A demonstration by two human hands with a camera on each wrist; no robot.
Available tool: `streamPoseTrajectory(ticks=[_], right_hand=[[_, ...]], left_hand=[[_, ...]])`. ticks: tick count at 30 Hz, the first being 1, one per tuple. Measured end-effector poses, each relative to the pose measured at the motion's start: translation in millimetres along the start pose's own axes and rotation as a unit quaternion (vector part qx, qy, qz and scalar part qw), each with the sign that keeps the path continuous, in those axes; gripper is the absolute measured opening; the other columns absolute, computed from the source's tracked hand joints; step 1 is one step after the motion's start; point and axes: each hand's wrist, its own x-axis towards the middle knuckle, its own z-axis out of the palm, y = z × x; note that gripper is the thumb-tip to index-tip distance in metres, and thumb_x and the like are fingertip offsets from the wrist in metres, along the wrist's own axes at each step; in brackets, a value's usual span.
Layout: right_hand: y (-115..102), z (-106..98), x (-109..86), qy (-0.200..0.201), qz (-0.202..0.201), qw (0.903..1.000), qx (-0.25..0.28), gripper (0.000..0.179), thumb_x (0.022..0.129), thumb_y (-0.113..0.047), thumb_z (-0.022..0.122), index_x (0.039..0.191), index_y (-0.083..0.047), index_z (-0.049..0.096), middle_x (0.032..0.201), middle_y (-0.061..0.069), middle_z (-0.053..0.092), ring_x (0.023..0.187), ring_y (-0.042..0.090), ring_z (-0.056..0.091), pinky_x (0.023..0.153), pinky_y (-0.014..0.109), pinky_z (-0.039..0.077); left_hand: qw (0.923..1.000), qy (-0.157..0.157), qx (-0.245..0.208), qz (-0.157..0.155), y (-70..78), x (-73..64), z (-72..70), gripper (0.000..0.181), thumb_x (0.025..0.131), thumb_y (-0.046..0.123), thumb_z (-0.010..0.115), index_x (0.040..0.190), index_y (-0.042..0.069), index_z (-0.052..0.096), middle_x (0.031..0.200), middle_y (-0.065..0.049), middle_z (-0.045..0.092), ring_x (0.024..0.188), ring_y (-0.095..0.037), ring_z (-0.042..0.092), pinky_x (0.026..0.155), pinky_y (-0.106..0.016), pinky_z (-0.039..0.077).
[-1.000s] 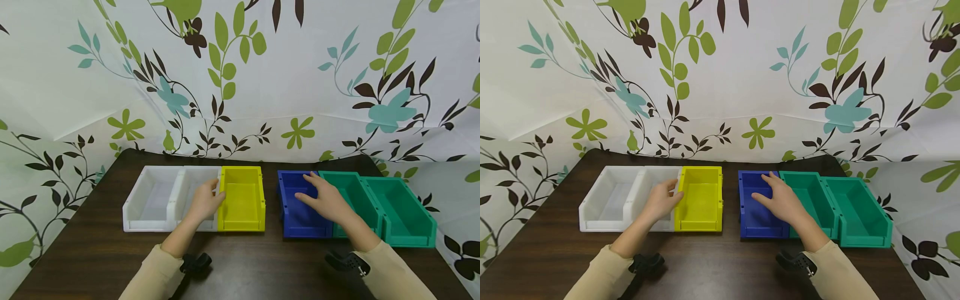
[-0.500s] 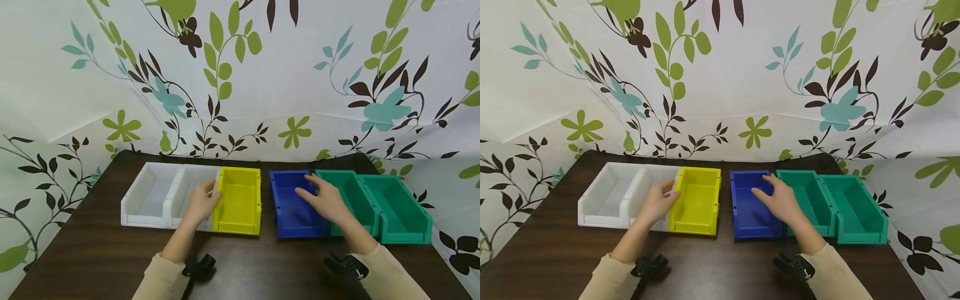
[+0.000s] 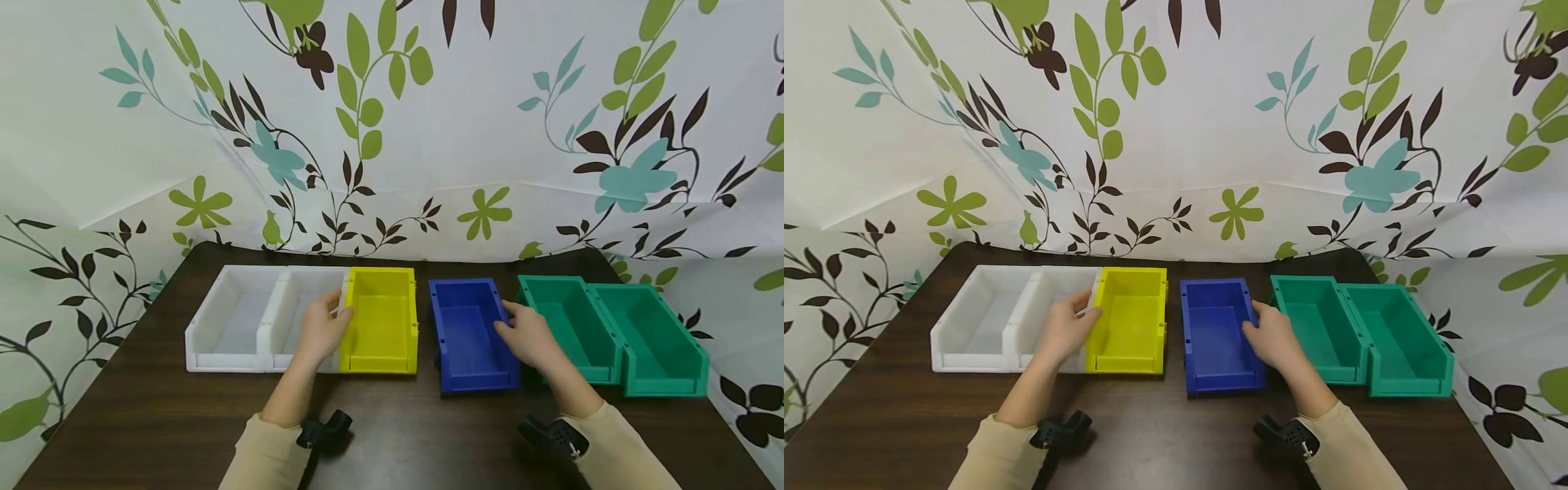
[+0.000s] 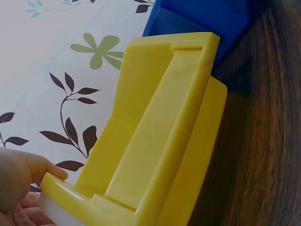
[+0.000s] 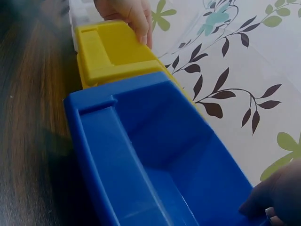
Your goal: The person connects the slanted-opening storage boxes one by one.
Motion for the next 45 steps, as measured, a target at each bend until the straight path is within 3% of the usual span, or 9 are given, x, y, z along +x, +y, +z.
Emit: streamPoseTrajectory(ticks=[3, 5, 16, 22, 37, 39, 41, 43, 45], right_hand=[[0, 1, 0.7, 0.020, -0.009, 0.9996, 0.015, 0.051, 0.092, -0.012, 0.052, 0.136, 0.011, 0.041, 0.059, 0.010, 0.056, 0.052, 0.015, 0.052, 0.045, 0.026, 0.041], [-1, 1, 1.8, 0.027, -0.010, 0.9991, 0.031, 0.051, 0.093, -0.013, 0.051, 0.137, 0.010, 0.041, 0.049, 0.000, 0.041, 0.044, 0.012, 0.041, 0.042, 0.026, 0.037], [-15, -12, 9.1, 0.063, -0.022, 0.9933, 0.095, 0.051, 0.094, -0.014, 0.051, 0.137, 0.010, 0.041, 0.049, 0.003, 0.049, 0.040, 0.013, 0.043, 0.040, 0.026, 0.035], [-19, -11, 15.7, 0.047, -0.015, 0.9925, 0.112, 0.051, 0.094, -0.013, 0.051, 0.137, 0.012, 0.040, 0.074, 0.018, 0.069, 0.055, 0.013, 0.060, 0.047, 0.024, 0.043], [-28, -9, 21.4, 0.051, -0.021, 0.9952, 0.080, 0.052, 0.093, -0.014, 0.048, 0.137, 0.012, 0.039, 0.060, 0.018, 0.060, 0.042, 0.014, 0.047, 0.041, 0.025, 0.037], [-32, -9, 20.6, 0.062, -0.027, 0.9953, 0.069, 0.053, 0.092, -0.014, 0.049, 0.137, 0.012, 0.039, 0.068, 0.022, 0.064, 0.042, 0.019, 0.048, 0.041, 0.027, 0.037], [-38, -9, 18.8, 0.074, -0.036, 0.9959, 0.038, 0.056, 0.092, -0.019, 0.051, 0.138, 0.012, 0.038, 0.091, 0.028, 0.068, 0.055, 0.029, 0.061, 0.049, 0.034, 0.049], [-45, -8, 17.4, 0.075, -0.038, 0.9965, 0.002, 0.066, 0.092, -0.030, 0.055, 0.141, 0.010, 0.034, 0.120, 0.031, 0.059, 0.085, 0.039, 0.066, 0.070, 0.044, 0.056], [-53, -6, 15.9, 0.062, -0.031, 0.9970, -0.033, 0.084, 0.089, -0.049, 0.056, 0.146, 0.005, 0.027, 0.143, 0.031, 0.038, 0.116, 0.045, 0.054, 0.090, 0.054, 0.049]], left_hand=[[0.9999, -0.008, 0.006, -0.004, -1.7, 0.8, -1.4, 0.053, 0.091, 0.017, 0.057, 0.136, -0.008, 0.044, 0.140, -0.025, 0.047, 0.122, -0.039, 0.052, 0.096, -0.045, 0.047], [0.9999, -0.011, 0.008, -0.009, -3.4, 0.6, -2.3, 0.053, 0.092, 0.018, 0.056, 0.137, -0.007, 0.043, 0.141, -0.024, 0.046, 0.123, -0.039, 0.051, 0.097, -0.045, 0.047], [0.9998, -0.007, 0.021, -0.003, -2.0, 0.4, -1.0, 0.052, 0.091, 0.018, 0.058, 0.136, -0.005, 0.046, 0.138, -0.023, 0.049, 0.120, -0.039, 0.055, 0.094, -0.045, 0.049], [0.9998, -0.002, 0.020, 0.000, -5.7, 0.7, 0.2, 0.052, 0.090, 0.019, 0.059, 0.134, -0.006, 0.047, 0.136, -0.023, 0.051, 0.117, -0.039, 0.057, 0.093, -0.045, 0.050], [0.9993, 0.001, 0.036, 0.005, 0.0, 3.0, -2.6, 0.053, 0.090, 0.020, 0.057, 0.135, -0.006, 0.047, 0.137, -0.023, 0.050, 0.115, -0.039, 0.058, 0.093, -0.045, 0.050], [0.9993, 0.001, 0.037, 0.010, 0.5, 3.1, -3.0, 0.053, 0.090, 0.019, 0.057, 0.135, -0.006, 0.046, 0.137, -0.024, 0.050, 0.115, -0.039, 0.058, 0.093, -0.046, 0.050], [0.9992, 0.000, 0.038, 0.012, 0.7, 2.8, -3.3, 0.052, 0.090, 0.018, 0.057, 0.134, -0.007, 0.046, 0.137, -0.024, 0.050, 0.115, -0.040, 0.058, 0.092, -0.046, 0.050], [0.9991, 0.000, 0.039, 0.014, 0.2, 2.4, -3.2, 0.052, 0.090, 0.018, 0.057, 0.134, -0.007, 0.047, 0.136, -0.024, 0.050, 0.115, -0.040, 0.058, 0.092, -0.046, 0.050], [0.9990, -0.001, 0.041, 0.016, -0.5, 1.6, -2.6, 0.052, 0.090, 0.018, 0.057, 0.134, -0.007, 0.047, 0.136, -0.024, 0.050, 0.114, -0.040, 0.058, 0.091, -0.046, 0.050]])
